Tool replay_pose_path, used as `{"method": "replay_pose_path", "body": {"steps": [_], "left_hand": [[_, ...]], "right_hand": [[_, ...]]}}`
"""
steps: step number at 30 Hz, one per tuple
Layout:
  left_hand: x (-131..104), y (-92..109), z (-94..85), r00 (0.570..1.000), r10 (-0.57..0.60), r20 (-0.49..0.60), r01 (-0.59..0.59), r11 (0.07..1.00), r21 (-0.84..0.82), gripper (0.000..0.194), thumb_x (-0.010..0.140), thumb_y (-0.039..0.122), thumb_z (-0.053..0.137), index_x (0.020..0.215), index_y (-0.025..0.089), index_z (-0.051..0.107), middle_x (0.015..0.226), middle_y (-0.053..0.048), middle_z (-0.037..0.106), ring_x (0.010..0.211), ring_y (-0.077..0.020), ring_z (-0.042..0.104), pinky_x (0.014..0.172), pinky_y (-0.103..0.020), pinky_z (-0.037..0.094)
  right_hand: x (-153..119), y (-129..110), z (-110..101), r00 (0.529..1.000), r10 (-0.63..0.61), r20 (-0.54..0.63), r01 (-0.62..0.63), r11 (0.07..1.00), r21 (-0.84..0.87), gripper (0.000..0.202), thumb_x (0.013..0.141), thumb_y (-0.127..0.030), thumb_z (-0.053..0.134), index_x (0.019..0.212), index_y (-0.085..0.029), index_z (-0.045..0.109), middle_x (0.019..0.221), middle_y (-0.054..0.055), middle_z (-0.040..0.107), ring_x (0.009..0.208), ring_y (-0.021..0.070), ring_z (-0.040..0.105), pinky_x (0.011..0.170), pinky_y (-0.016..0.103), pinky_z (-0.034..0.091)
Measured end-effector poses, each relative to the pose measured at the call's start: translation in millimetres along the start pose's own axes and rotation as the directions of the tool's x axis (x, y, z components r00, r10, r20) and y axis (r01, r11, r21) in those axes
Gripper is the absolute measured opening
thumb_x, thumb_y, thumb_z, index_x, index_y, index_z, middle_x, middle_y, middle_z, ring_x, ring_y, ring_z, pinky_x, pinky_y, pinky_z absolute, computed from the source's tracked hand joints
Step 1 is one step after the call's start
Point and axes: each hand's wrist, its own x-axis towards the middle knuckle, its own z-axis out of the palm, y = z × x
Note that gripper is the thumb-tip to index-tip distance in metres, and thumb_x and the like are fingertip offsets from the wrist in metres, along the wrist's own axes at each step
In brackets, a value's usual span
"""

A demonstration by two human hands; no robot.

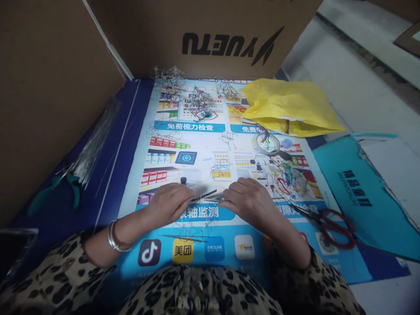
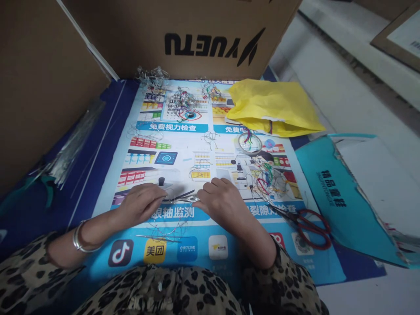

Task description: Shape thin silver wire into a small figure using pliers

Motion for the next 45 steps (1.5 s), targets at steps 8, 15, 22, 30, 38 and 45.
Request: {"method": "replay_pose_path", "body": {"steps": [8, 15, 22, 30, 38, 45], "left_hand": [[-2, 0, 0.7, 1.000, -0.006, -0.021, 0.006, 1.000, -0.006, 0.014, 0.089, 0.019, 0.042, 0.090, 0.015, 0.055, 0.073, -0.005, 0.065, 0.066, -0.0164, 0.060, 0.057, -0.029, 0.049], [-3, 0, 0.2, 0.999, -0.017, -0.035, 0.015, 0.997, -0.072, 0.012, 0.088, 0.016, 0.042, 0.092, 0.015, 0.054, 0.074, -0.005, 0.064, 0.067, -0.0160, 0.059, 0.058, -0.029, 0.049], [-3, -1, -0.7, 0.997, -0.031, -0.064, 0.026, 0.997, -0.077, 0.013, 0.087, 0.017, 0.043, 0.092, 0.016, 0.055, 0.073, -0.004, 0.064, 0.067, -0.0152, 0.060, 0.058, -0.028, 0.048], [-2, 0, -2.6, 0.995, -0.042, -0.085, 0.037, 0.997, -0.065, 0.011, 0.086, 0.016, 0.045, 0.090, 0.016, 0.055, 0.070, -0.003, 0.064, 0.063, -0.0153, 0.059, 0.057, -0.028, 0.048], [-2, 0, -2.8, 0.993, -0.035, -0.115, 0.032, 0.999, -0.032, 0.011, 0.086, 0.017, 0.046, 0.090, 0.017, 0.056, 0.069, -0.002, 0.064, 0.062, -0.0139, 0.058, 0.056, -0.027, 0.047], [-1, 0, -3.0, 0.993, 0.008, -0.114, -0.008, 1.000, 0.008, 0.011, 0.087, 0.018, 0.046, 0.089, 0.015, 0.056, 0.068, -0.003, 0.063, 0.060, -0.0151, 0.057, 0.055, -0.028, 0.047]], "right_hand": [[0, 3, 3, 0.999, -0.032, -0.020, 0.032, 0.999, 0.007, 0.031, 0.088, -0.044, 0.049, 0.072, -0.019, 0.057, 0.068, 0.001, 0.056, 0.071, 0.0163, 0.045, 0.065, 0.030, 0.025], [2, 7, 5, 0.999, -0.054, -0.002, 0.054, 0.998, 0.031, 0.034, 0.089, -0.045, 0.048, 0.071, -0.019, 0.059, 0.069, 0.001, 0.058, 0.071, 0.0152, 0.047, 0.065, 0.030, 0.027], [3, 6, 7, 1.000, -0.014, 0.000, 0.014, 1.000, 0.020, 0.033, 0.088, -0.044, 0.050, 0.072, -0.018, 0.061, 0.071, 0.002, 0.059, 0.073, 0.0153, 0.048, 0.066, 0.029, 0.027], [2, 5, 3, 0.999, 0.031, -0.010, -0.030, 0.999, 0.041, 0.031, 0.087, -0.043, 0.052, 0.077, -0.017, 0.064, 0.074, 0.004, 0.061, 0.077, 0.0173, 0.050, 0.069, 0.029, 0.031], [4, 0, 5, 0.990, 0.065, -0.129, -0.049, 0.991, 0.123, 0.030, 0.086, -0.044, 0.052, 0.082, -0.017, 0.065, 0.077, 0.006, 0.062, 0.079, 0.0182, 0.052, 0.072, 0.031, 0.034], [7, -14, 4, 0.990, 0.064, -0.123, -0.059, 0.997, 0.048, 0.028, 0.087, -0.040, 0.052, 0.081, -0.016, 0.064, 0.075, 0.006, 0.061, 0.077, 0.0191, 0.049, 0.070, 0.031, 0.032]]}}
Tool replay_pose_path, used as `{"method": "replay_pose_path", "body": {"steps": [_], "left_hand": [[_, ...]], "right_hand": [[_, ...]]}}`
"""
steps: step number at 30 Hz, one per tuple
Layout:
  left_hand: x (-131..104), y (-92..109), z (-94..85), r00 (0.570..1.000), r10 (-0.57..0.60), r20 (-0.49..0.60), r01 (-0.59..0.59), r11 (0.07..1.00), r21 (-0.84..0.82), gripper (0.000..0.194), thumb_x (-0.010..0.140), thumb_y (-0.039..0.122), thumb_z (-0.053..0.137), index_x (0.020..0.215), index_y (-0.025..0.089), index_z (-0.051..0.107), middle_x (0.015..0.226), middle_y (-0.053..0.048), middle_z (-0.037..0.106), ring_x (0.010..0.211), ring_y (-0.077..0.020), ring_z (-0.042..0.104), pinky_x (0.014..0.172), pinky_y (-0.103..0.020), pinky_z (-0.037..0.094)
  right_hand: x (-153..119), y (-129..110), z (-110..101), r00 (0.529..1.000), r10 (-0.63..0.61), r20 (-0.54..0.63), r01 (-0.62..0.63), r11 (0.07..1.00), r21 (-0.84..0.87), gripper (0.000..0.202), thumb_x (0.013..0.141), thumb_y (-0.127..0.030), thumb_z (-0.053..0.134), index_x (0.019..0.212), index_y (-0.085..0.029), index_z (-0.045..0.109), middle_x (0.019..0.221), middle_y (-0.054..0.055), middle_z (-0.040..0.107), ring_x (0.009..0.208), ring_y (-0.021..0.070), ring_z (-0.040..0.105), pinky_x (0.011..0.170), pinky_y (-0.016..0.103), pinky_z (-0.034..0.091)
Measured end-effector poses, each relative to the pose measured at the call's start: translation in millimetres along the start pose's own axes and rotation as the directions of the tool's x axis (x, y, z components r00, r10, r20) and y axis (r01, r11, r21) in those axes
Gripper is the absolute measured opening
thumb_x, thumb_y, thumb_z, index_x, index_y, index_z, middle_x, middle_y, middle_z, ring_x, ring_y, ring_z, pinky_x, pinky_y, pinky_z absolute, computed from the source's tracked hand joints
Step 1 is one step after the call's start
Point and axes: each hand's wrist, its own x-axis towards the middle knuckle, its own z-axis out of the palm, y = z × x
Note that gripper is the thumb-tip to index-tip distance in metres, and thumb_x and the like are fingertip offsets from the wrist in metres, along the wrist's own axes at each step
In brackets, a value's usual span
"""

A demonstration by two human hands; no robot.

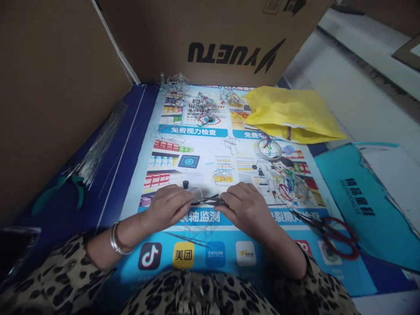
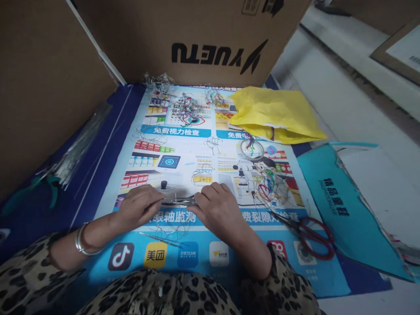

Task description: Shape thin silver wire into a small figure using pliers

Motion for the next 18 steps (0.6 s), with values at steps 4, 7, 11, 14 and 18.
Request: {"method": "replay_pose_path", "body": {"steps": [4, 7, 11, 14, 18], "left_hand": [[-0.4, -0.8, -0.2, 0.999, 0.046, 0.005, -0.046, 0.999, -0.018, 0.010, 0.086, 0.015, 0.048, 0.093, 0.015, 0.056, 0.070, -0.003, 0.064, 0.064, -0.0147, 0.058, 0.059, -0.028, 0.048], [-0.7, -1.4, -0.2, 0.998, 0.070, 0.006, -0.070, 0.997, -0.043, 0.014, 0.085, 0.013, 0.049, 0.097, 0.016, 0.055, 0.073, -0.003, 0.064, 0.066, -0.0145, 0.058, 0.060, -0.029, 0.048], [-1.0, -1.2, -0.4, 0.996, 0.089, -0.003, -0.089, 0.995, -0.055, 0.016, 0.083, 0.011, 0.051, 0.098, 0.016, 0.055, 0.074, -0.003, 0.064, 0.066, -0.0148, 0.057, 0.060, -0.029, 0.048], [-1.3, -1.0, -0.4, 0.997, 0.074, -0.011, -0.074, 0.996, -0.044, 0.014, 0.084, 0.011, 0.051, 0.097, 0.016, 0.055, 0.073, -0.003, 0.064, 0.066, -0.0151, 0.057, 0.060, -0.029, 0.048], [-1.6, -2.0, 0.2, 0.998, 0.061, 0.007, -0.060, 0.997, -0.051, 0.012, 0.084, 0.012, 0.051, 0.095, 0.015, 0.056, 0.072, -0.004, 0.064, 0.065, -0.0155, 0.057, 0.059, -0.030, 0.047]], "right_hand": [[0.8, -0.7, 1.7, 1.000, -0.008, 0.019, 0.009, 0.999, -0.042, 0.027, 0.087, -0.041, 0.052, 0.080, -0.017, 0.063, 0.073, 0.005, 0.059, 0.075, 0.0186, 0.048, 0.069, 0.031, 0.030], [1.0, 0.5, 3.6, 1.000, -0.022, 0.017, 0.023, 0.998, -0.053, 0.028, 0.087, -0.041, 0.052, 0.080, -0.017, 0.063, 0.072, 0.004, 0.059, 0.074, 0.0183, 0.047, 0.068, 0.031, 0.029], [0.6, 1.6, 6.0, 0.999, -0.038, 0.013, 0.039, 0.997, -0.062, 0.029, 0.088, -0.041, 0.050, 0.080, -0.017, 0.063, 0.073, 0.004, 0.058, 0.074, 0.0184, 0.047, 0.068, 0.032, 0.029], [0.2, 1.3, 7.5, 0.999, -0.044, 0.007, 0.045, 0.997, -0.066, 0.029, 0.088, -0.042, 0.050, 0.080, -0.017, 0.062, 0.073, 0.004, 0.058, 0.074, 0.0185, 0.047, 0.068, 0.032, 0.029], [-0.1, 0.0, 9.5, 0.999, -0.053, -0.010, 0.052, 0.997, -0.061, 0.028, 0.088, -0.043, 0.051, 0.082, -0.017, 0.063, 0.074, 0.004, 0.058, 0.075, 0.0183, 0.046, 0.068, 0.032, 0.029]]}}
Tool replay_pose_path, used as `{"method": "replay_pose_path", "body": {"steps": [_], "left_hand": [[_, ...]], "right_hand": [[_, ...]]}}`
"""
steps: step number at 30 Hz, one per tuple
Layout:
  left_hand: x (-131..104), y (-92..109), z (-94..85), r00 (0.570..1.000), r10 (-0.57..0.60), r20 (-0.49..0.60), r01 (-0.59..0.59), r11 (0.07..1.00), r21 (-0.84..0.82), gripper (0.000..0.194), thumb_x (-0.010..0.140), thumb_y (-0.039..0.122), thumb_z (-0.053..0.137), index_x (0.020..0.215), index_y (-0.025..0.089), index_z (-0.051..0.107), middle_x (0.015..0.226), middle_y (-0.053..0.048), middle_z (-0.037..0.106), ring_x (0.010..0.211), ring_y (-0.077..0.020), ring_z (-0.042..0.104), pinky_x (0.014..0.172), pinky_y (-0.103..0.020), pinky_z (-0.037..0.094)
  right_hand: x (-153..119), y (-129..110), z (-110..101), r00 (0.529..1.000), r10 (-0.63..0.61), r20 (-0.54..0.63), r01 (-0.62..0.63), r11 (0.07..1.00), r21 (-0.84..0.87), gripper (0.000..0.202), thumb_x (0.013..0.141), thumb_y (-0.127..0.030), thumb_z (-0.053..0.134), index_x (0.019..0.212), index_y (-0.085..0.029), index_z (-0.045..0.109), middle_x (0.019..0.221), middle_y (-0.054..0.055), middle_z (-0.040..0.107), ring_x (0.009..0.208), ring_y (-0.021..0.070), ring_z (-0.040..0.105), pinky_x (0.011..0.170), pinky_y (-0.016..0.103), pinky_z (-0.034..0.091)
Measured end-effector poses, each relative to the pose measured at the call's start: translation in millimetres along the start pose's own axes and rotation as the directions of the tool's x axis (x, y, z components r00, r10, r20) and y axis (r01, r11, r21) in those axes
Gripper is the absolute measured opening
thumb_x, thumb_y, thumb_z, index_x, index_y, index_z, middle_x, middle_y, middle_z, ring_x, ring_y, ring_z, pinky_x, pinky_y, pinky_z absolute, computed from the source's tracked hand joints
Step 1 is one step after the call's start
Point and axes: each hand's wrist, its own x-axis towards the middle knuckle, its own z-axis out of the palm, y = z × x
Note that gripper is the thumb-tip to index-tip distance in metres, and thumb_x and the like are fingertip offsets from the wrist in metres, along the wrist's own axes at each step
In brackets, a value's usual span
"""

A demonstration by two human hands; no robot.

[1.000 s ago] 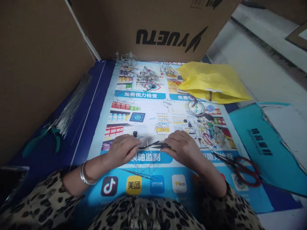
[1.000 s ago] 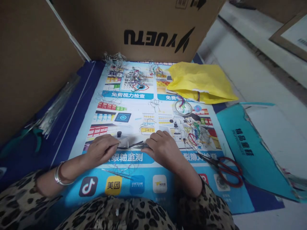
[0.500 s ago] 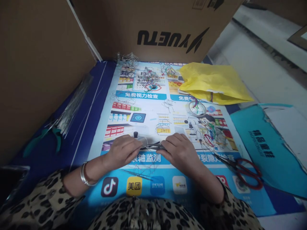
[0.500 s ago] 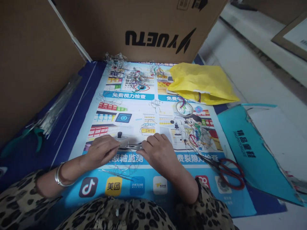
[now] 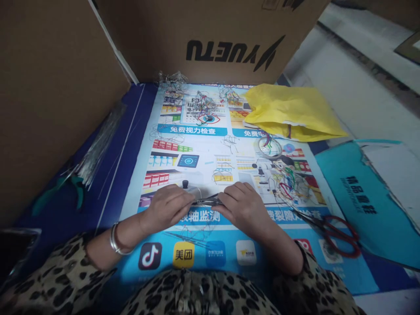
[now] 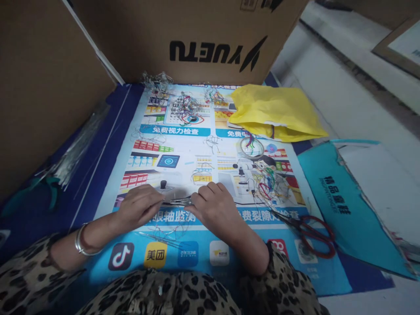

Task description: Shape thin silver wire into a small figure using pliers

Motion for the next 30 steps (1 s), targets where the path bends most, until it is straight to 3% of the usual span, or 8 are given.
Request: {"method": "replay_pose_path", "body": {"steps": [15, 30], "left_hand": [[0, 0, -0.9, 0.997, 0.071, 0.000, -0.071, 0.996, -0.050, 0.021, 0.080, 0.005, 0.051, 0.099, 0.013, 0.054, 0.074, -0.005, 0.063, 0.066, -0.0153, 0.056, 0.061, -0.031, 0.047], [2, 0, -2.4, 1.000, 0.023, -0.006, -0.023, 0.999, -0.041, 0.015, 0.082, 0.010, 0.050, 0.095, 0.015, 0.055, 0.072, -0.004, 0.063, 0.066, -0.0157, 0.057, 0.059, -0.030, 0.046]], "right_hand": [[2, 2, 7, 0.999, -0.041, -0.007, 0.041, 0.999, 0.001, 0.031, 0.088, -0.044, 0.050, 0.079, -0.017, 0.061, 0.072, 0.004, 0.057, 0.074, 0.0180, 0.045, 0.068, 0.032, 0.030], [0, 3, 14, 0.998, -0.060, 0.009, 0.060, 0.997, 0.041, 0.031, 0.089, -0.042, 0.047, 0.078, -0.016, 0.060, 0.071, 0.004, 0.056, 0.072, 0.0163, 0.048, 0.069, 0.031, 0.035]]}}
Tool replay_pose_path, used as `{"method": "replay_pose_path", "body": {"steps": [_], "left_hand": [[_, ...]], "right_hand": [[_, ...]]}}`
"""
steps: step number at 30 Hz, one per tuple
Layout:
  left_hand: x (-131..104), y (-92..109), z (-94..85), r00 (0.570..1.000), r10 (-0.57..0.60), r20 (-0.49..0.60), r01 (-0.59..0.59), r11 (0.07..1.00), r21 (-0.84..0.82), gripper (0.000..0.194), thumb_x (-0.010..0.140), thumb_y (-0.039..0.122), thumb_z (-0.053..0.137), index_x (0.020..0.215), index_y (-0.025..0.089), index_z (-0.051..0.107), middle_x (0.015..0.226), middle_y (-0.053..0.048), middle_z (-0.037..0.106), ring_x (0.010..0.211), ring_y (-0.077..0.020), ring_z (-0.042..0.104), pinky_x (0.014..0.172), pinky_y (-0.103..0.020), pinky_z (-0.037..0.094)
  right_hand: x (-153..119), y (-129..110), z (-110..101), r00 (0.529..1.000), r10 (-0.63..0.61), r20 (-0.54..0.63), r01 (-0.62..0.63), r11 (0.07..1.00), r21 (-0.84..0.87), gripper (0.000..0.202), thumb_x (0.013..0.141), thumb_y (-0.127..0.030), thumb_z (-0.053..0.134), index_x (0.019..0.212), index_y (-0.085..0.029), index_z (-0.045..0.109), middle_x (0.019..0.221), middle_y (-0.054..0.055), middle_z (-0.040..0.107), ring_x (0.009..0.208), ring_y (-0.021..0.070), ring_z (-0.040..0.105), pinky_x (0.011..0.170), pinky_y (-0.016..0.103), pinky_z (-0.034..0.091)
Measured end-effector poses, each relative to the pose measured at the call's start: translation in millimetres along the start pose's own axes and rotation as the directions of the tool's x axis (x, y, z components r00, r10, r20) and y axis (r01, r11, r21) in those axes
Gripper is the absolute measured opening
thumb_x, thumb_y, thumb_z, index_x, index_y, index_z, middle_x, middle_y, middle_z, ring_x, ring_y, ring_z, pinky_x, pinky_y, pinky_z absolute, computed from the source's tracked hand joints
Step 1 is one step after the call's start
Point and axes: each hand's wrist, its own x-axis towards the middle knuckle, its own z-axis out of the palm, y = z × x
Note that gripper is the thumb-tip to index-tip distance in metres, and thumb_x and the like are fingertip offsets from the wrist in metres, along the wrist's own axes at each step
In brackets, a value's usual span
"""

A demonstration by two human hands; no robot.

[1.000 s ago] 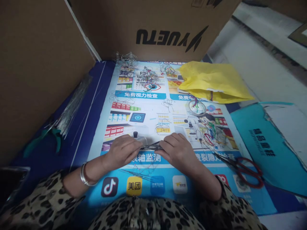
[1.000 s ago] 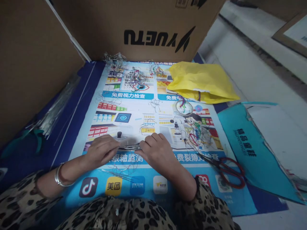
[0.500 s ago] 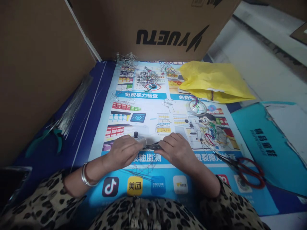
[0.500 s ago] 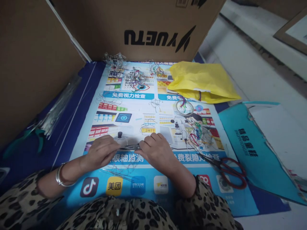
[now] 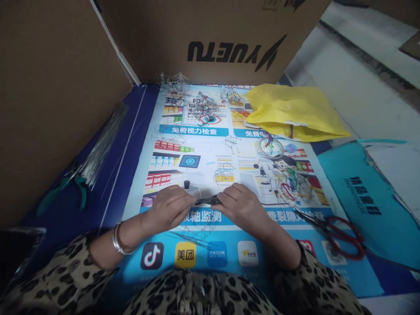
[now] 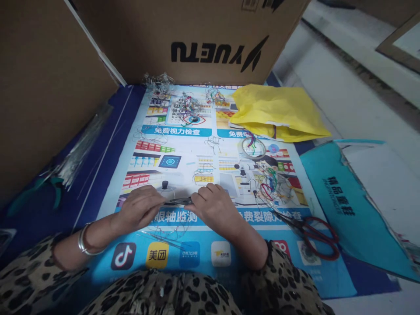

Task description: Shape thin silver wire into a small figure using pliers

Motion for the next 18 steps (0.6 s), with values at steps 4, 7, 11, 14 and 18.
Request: {"method": "replay_pose_path", "body": {"steps": [4, 7, 11, 14, 18], "left_hand": [[1.1, -0.2, 1.2, 0.996, -0.083, 0.035, 0.084, 0.996, -0.027, 0.009, 0.084, 0.013, 0.048, 0.089, 0.016, 0.055, 0.068, -0.002, 0.061, 0.062, -0.0147, 0.055, 0.057, -0.028, 0.045], [1.2, -0.3, 2.6, 0.992, -0.111, 0.051, 0.115, 0.991, -0.068, 0.008, 0.084, 0.013, 0.047, 0.086, 0.016, 0.054, 0.067, -0.002, 0.061, 0.062, -0.0144, 0.054, 0.056, -0.028, 0.044], [0.3, -0.2, 4.5, 0.986, -0.148, 0.078, 0.154, 0.986, -0.071, 0.005, 0.083, 0.016, 0.051, 0.087, 0.016, 0.055, 0.069, -0.002, 0.061, 0.063, -0.0138, 0.054, 0.057, -0.028, 0.043], [0.7, 0.0, 5.3, 0.981, -0.170, 0.094, 0.175, 0.983, -0.048, 0.005, 0.083, 0.017, 0.053, 0.087, 0.017, 0.056, 0.070, -0.002, 0.061, 0.064, -0.0134, 0.052, 0.057, -0.028, 0.042], [3.2, 0.8, 5.3, 0.978, -0.185, 0.093, 0.190, 0.980, -0.052, 0.006, 0.084, 0.017, 0.051, 0.085, 0.017, 0.058, 0.066, 0.000, 0.058, 0.061, -0.0123, 0.050, 0.055, -0.027, 0.039]], "right_hand": [[1.2, 0.6, -0.5, 1.000, 0.014, -0.011, -0.014, 1.000, -0.004, 0.031, 0.089, -0.041, 0.048, 0.077, -0.016, 0.060, 0.071, 0.004, 0.057, 0.072, 0.0165, 0.048, 0.069, 0.030, 0.035], [1.3, 1.1, -0.6, 1.000, 0.020, -0.017, -0.021, 1.000, -0.006, 0.031, 0.089, -0.041, 0.048, 0.075, -0.016, 0.060, 0.069, 0.004, 0.057, 0.071, 0.0164, 0.047, 0.068, 0.030, 0.035], [0.8, 1.7, -0.1, 0.999, 0.021, -0.040, -0.021, 1.000, 0.007, 0.032, 0.089, -0.042, 0.048, 0.075, -0.016, 0.060, 0.068, 0.004, 0.057, 0.070, 0.0160, 0.047, 0.068, 0.030, 0.035], [0.9, 2.4, 0.5, 0.998, 0.025, -0.058, -0.023, 0.999, 0.021, 0.031, 0.089, -0.041, 0.049, 0.075, -0.016, 0.061, 0.068, 0.004, 0.057, 0.070, 0.0157, 0.047, 0.067, 0.029, 0.035], [1.3, 3.3, 2.0, 0.997, 0.036, -0.067, -0.034, 0.999, 0.034, 0.033, 0.089, -0.041, 0.048, 0.075, -0.016, 0.062, 0.068, 0.004, 0.057, 0.069, 0.0157, 0.048, 0.067, 0.029, 0.036]]}}
